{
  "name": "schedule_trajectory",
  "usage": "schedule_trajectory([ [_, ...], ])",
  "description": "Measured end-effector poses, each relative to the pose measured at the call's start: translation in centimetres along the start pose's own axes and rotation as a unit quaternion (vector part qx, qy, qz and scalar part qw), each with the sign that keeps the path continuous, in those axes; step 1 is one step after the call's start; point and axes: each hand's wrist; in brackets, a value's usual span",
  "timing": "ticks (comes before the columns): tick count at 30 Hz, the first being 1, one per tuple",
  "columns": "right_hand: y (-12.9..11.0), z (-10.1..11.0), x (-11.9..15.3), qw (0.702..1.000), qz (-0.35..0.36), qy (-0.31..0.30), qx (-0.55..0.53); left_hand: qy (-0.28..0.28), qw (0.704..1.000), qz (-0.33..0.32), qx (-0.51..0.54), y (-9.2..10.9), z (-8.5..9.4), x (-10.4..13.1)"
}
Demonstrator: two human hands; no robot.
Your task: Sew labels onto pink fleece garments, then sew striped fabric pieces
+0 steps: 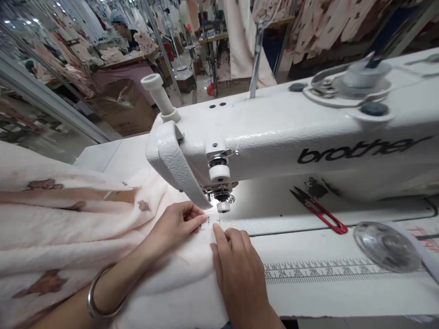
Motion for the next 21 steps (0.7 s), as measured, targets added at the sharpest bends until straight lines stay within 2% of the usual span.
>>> schedule_trajectory([
  [9,0.08,-0.13,-0.06,1.0,0.015,0.017,0.001,0.036,0.999,-0.015,-0.035,-0.21,-0.26,-0.06],
  [21,0.07,-0.14,-0.4,1.0,0.001,-0.007,0.002,0.041,0.998,-0.021,-0.051,0.02,-0.38,0.03],
])
Point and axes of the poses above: each hand's wrist, its own x-axis away from the middle knuckle, its own z-axis out of the back of the hand, y = z × x, and after that the axes turned 9 degrees about z, right-handed
